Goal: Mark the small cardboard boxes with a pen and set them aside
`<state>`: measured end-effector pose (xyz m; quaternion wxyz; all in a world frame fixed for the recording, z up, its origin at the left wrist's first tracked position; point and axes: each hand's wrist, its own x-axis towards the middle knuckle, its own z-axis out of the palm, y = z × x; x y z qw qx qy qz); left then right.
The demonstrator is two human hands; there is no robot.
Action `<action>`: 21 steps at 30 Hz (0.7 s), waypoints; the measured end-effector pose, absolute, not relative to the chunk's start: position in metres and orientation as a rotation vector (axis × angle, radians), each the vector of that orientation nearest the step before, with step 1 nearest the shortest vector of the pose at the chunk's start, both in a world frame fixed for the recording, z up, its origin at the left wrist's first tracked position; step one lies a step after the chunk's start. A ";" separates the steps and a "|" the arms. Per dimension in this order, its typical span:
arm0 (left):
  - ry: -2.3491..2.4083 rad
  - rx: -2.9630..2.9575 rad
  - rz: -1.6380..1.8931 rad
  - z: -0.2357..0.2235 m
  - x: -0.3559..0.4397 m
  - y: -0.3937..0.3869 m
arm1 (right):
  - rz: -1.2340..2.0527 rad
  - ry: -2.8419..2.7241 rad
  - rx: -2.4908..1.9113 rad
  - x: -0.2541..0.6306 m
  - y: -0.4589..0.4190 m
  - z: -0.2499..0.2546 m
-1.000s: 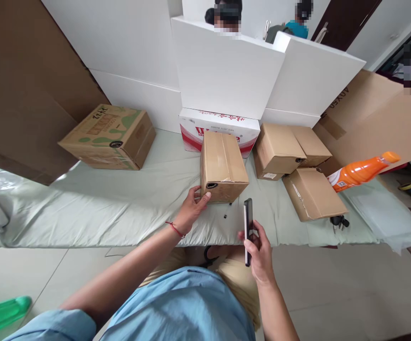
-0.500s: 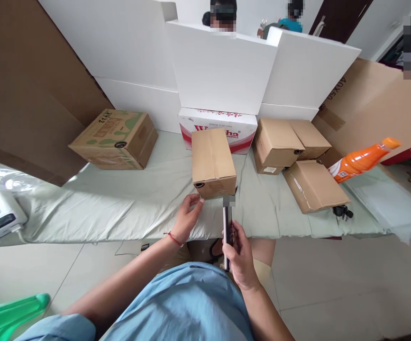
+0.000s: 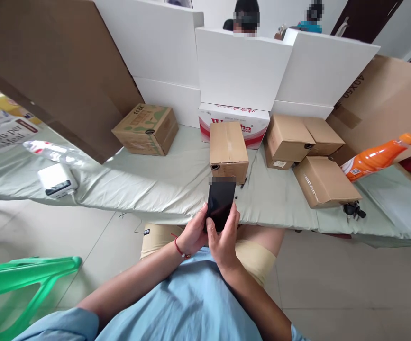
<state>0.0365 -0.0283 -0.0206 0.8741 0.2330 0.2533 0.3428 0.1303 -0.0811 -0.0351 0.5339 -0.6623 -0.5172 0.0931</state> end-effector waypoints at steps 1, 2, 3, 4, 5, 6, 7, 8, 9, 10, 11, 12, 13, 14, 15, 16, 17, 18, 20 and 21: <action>0.507 0.494 0.734 -0.019 0.037 -0.028 | 0.217 -1.244 -1.559 0.131 -0.084 -0.034; 0.491 0.513 0.748 -0.017 0.037 -0.029 | 0.214 -1.256 -1.540 0.131 -0.086 -0.032; 0.482 0.532 0.753 -0.015 0.037 -0.030 | 0.213 -1.271 -1.523 0.133 -0.087 -0.031; 0.476 0.546 0.748 -0.014 0.036 -0.031 | 0.218 -1.286 -1.506 0.134 -0.089 -0.031; 0.475 0.554 0.737 -0.014 0.036 -0.034 | 0.232 -1.298 -1.490 0.135 -0.090 -0.032; 0.470 0.561 0.721 -0.014 0.036 -0.037 | 0.255 -1.302 -1.476 0.136 -0.091 -0.033; 0.458 0.571 0.702 -0.014 0.036 -0.041 | 0.288 -1.295 -1.466 0.137 -0.092 -0.035; 0.437 0.588 0.682 -0.014 0.036 -0.044 | 0.326 -1.275 -1.459 0.137 -0.093 -0.038; 0.411 0.616 0.665 -0.014 0.036 -0.048 | 0.369 -1.244 -1.454 0.138 -0.095 -0.040; 0.392 0.666 0.657 -0.014 0.036 -0.050 | 0.411 -1.206 -1.448 0.139 -0.097 -0.042; 0.406 0.764 0.666 -0.015 0.036 -0.051 | 0.452 -1.161 -1.441 0.140 -0.098 -0.044; 0.457 0.894 0.692 -0.016 0.037 -0.050 | 0.489 -1.113 -1.433 0.141 -0.100 -0.045; 0.539 1.033 0.732 -0.018 0.037 -0.047 | 0.517 -1.064 -1.424 0.142 -0.102 -0.044; 0.641 1.163 0.780 -0.020 0.038 -0.040 | 0.535 -1.014 -1.418 0.144 -0.104 -0.043; 0.757 1.272 0.832 -0.023 0.039 -0.030 | 0.545 -0.970 -1.415 0.146 -0.106 -0.041; 0.853 1.321 0.878 -0.025 0.041 -0.018 | 0.548 -0.933 -1.415 0.148 -0.106 -0.038; 0.943 1.343 0.926 -0.028 0.044 -0.002 | 0.548 -0.904 -1.415 0.151 -0.107 -0.035; 1.046 1.364 0.981 -0.031 0.048 0.015 | 0.547 -0.879 -1.414 0.153 -0.107 -0.032; 1.217 1.398 1.080 -0.034 0.056 0.052 | 0.546 -0.840 -1.415 0.156 -0.107 -0.028; 1.276 1.415 1.108 -0.035 0.060 0.071 | 0.537 -0.823 -1.423 0.157 -0.108 -0.027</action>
